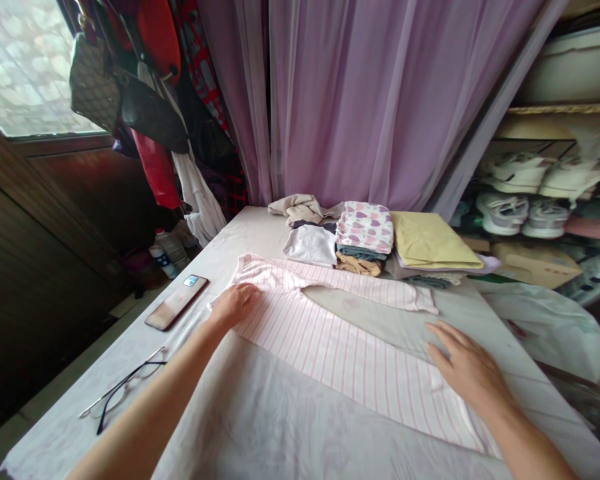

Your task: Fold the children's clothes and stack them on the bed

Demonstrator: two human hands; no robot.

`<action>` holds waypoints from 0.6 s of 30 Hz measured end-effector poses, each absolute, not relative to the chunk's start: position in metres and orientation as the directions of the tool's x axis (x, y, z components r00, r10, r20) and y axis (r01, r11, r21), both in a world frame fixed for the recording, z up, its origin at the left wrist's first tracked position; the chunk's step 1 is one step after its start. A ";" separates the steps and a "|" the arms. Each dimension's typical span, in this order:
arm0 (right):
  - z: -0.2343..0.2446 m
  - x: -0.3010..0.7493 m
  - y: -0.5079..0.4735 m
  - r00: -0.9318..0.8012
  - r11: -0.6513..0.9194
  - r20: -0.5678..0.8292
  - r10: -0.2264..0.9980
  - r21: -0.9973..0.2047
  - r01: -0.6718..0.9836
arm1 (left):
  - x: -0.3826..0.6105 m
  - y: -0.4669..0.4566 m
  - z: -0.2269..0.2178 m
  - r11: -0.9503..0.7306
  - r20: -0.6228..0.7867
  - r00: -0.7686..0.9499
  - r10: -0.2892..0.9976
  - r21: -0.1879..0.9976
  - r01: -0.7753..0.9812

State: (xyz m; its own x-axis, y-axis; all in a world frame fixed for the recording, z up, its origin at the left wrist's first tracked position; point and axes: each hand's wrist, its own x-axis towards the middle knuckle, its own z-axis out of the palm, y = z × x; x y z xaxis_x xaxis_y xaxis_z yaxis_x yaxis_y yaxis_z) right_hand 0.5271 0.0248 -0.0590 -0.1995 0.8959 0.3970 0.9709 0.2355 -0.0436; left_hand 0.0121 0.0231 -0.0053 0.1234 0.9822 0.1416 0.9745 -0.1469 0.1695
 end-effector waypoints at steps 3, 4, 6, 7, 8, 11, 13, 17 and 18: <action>-0.051 0.530 0.051 -0.183 0.226 0.423 0.887 -0.053 0.973 | 0.006 0.050 0.007 -0.044 0.161 0.023 0.987 0.127 0.991; -0.049 0.530 0.060 -0.178 0.219 0.417 0.892 -0.053 0.974 | 0.004 0.060 0.010 -0.020 0.172 0.001 0.985 0.108 0.994; -0.051 0.531 0.076 -0.166 0.199 0.384 0.908 -0.049 0.979 | 0.000 0.081 0.015 0.016 0.190 -0.030 0.981 0.071 0.997; -0.052 0.532 0.083 -0.160 0.191 0.366 0.917 -0.049 0.980 | -0.002 0.091 0.017 0.035 0.193 -0.043 0.980 0.046 0.998; -0.055 0.533 0.089 -0.160 0.189 0.354 0.922 -0.049 0.981 | -0.004 0.100 0.019 0.050 0.188 -0.052 0.981 0.018 0.999; -0.059 0.536 0.101 -0.184 0.219 0.371 0.910 -0.054 0.974 | -0.011 0.122 0.023 0.072 0.134 -0.065 0.989 -0.049 0.996; -0.057 0.538 0.105 -0.206 0.246 0.394 0.896 -0.054 0.968 | -0.015 0.132 0.025 0.081 0.088 -0.075 0.993 -0.066 0.995; -0.036 0.536 0.104 -0.143 0.206 0.409 0.901 -0.114 0.972 | -0.020 0.143 0.031 0.096 0.052 -0.092 0.994 -0.076 0.992; -0.027 0.535 0.101 -0.088 0.165 0.414 0.906 -0.154 0.974 | -0.020 0.143 0.034 0.103 0.058 -0.099 0.993 -0.074 0.992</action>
State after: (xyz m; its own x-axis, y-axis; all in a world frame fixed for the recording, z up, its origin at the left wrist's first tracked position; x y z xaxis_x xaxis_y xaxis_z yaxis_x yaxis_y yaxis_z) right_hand 0.5345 0.1014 -0.0271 -0.0880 0.9060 0.4140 0.9743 0.1648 -0.1537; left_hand -0.0205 0.1430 0.0340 -0.0988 0.9934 0.0581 0.9919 0.1030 -0.0739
